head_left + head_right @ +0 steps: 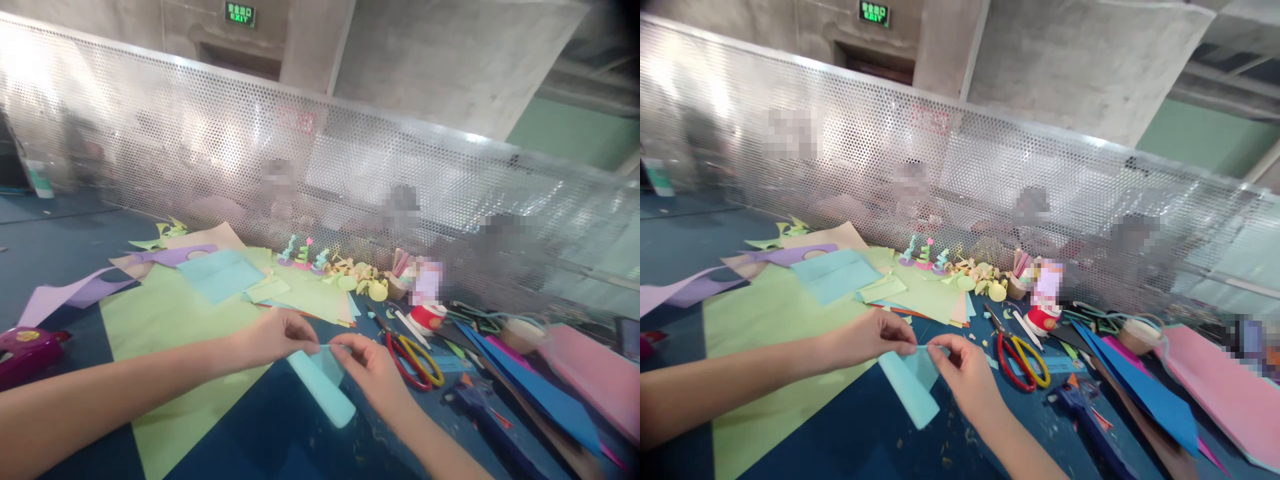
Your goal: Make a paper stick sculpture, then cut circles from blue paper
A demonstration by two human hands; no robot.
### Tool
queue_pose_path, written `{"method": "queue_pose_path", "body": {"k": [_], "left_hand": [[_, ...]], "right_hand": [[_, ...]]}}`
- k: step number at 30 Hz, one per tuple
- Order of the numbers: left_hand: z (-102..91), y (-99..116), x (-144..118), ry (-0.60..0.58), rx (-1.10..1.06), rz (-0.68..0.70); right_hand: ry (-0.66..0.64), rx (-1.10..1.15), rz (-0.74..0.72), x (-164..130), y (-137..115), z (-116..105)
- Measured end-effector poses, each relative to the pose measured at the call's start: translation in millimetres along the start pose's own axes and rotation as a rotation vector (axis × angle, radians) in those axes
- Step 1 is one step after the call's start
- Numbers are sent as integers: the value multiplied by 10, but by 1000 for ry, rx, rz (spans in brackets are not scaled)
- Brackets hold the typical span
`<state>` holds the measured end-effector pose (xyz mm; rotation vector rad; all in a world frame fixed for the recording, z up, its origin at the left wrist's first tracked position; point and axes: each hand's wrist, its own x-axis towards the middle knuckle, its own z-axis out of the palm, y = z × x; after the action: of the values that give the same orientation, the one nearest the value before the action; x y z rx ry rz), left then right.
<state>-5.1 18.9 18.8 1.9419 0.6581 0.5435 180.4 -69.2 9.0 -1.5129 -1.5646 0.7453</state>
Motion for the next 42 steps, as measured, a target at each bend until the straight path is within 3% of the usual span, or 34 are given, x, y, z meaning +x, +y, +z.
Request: {"method": "queue_pose_path", "body": {"k": [16, 28, 42], "left_hand": [[36, 92, -66, 52, 34, 25], [15, -36, 14, 21, -43, 17], [21, 21, -39, 55, 53, 38]], "right_hand": [[7, 71, 35, 26, -2, -20], [-2, 31, -11, 31, 9, -26], [2, 119, 46, 37, 52, -20]]}}
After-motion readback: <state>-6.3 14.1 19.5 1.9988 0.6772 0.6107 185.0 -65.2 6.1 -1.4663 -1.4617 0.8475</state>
